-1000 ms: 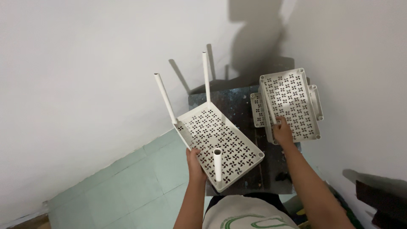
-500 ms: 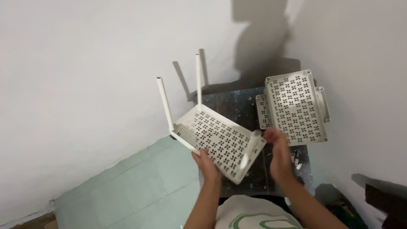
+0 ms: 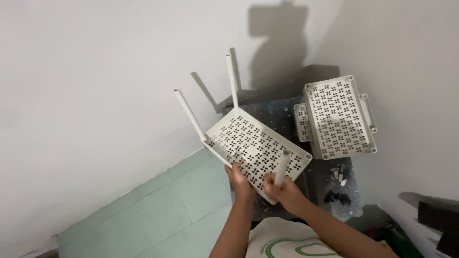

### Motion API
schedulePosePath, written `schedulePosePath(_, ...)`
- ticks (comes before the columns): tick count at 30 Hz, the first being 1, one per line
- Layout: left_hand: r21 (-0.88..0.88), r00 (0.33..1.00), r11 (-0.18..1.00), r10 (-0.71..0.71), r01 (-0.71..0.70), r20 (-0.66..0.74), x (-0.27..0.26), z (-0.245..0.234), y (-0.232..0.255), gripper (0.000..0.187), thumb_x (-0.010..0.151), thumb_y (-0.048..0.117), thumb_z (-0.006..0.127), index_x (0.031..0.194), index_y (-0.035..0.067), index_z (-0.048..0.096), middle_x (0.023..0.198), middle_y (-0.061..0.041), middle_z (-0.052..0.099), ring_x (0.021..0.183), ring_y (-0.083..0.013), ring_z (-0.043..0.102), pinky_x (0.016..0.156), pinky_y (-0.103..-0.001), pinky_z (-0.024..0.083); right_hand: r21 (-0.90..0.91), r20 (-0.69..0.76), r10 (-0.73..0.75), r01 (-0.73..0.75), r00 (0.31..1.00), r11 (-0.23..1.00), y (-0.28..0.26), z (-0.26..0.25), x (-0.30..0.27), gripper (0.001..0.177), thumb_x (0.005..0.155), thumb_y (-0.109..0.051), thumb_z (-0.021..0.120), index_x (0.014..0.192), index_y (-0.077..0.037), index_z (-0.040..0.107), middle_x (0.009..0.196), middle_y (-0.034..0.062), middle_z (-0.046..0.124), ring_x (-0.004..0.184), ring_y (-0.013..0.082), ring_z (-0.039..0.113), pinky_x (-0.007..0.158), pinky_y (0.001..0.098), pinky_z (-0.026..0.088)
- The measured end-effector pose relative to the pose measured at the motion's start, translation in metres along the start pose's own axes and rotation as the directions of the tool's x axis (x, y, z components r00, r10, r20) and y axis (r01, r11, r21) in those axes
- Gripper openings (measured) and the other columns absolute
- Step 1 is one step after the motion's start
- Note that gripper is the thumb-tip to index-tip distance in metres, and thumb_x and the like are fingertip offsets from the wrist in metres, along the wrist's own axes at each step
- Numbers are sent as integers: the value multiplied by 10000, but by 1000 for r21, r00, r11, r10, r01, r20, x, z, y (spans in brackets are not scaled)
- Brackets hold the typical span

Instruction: The person assembles a white plastic shelving unit by inserting cylindrical legs into corner holes on perforated trays and stacking the trays together. They handle multiple trays and legs, aligning and pressing them into place to build the structure.

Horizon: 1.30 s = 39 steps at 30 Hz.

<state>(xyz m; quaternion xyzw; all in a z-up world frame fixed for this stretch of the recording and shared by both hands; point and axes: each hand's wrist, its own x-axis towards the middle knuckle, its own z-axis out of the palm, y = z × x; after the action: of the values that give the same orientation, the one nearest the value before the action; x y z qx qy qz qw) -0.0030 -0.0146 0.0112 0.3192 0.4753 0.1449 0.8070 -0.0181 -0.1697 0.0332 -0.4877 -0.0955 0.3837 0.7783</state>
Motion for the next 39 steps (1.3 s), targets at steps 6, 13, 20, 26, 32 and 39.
schedulePosePath(6,-92,974,970,220,-225,-56,20,-29,12,452,882,59,372,1333,74,335,1267,-192,538,1082,-295,634,865,-450,589,-460,-512,-322,62,797,886,9,81,0,375,968,-429,575,1110,-88,510,827,-72,535,711,47,499,593,230,441)
schedulePosePath(13,-66,941,939,338,-336,22,52,-69,8,398,894,54,413,1286,-13,380,1225,-224,560,1050,-283,615,887,-441,541,-226,-391,-115,26,913,974,51,56,29,349,1006,-388,625,871,-66,630,774,-44,599,690,53,527,601,258,449)
schedulePosePath(20,48,989,989,140,-142,51,38,-67,34,434,899,77,421,1326,49,351,1253,-186,546,1097,-267,604,915,-437,536,-759,-174,-571,260,802,597,-9,85,16,404,1053,-355,581,964,39,563,834,101,526,758,253,506,710,362,430)
schedulePosePath(26,-26,973,975,223,-222,62,36,-69,42,444,917,80,454,1344,71,333,1271,-174,537,1111,-243,587,930,-416,523,-885,-443,-380,-329,812,330,-26,128,9,366,887,-405,736,926,-43,701,815,127,653,717,292,655,687,395,495)
schedulePosePath(32,4,971,982,185,-187,152,50,-77,27,448,901,57,456,1337,34,358,1254,-191,559,1089,-255,603,916,-407,529,-780,-239,-125,-114,963,615,-34,99,2,259,941,-236,692,837,-12,617,695,121,613,620,239,603,626,398,505)
schedulePosePath(39,35,978,983,175,-180,113,61,-74,-7,466,886,43,484,1333,-10,363,1248,-208,568,1091,-274,617,937,-422,528,-849,-346,-294,-163,891,503,-47,97,-10,269,865,-317,742,854,-59,669,701,98,672,672,288,667,655,410,515)
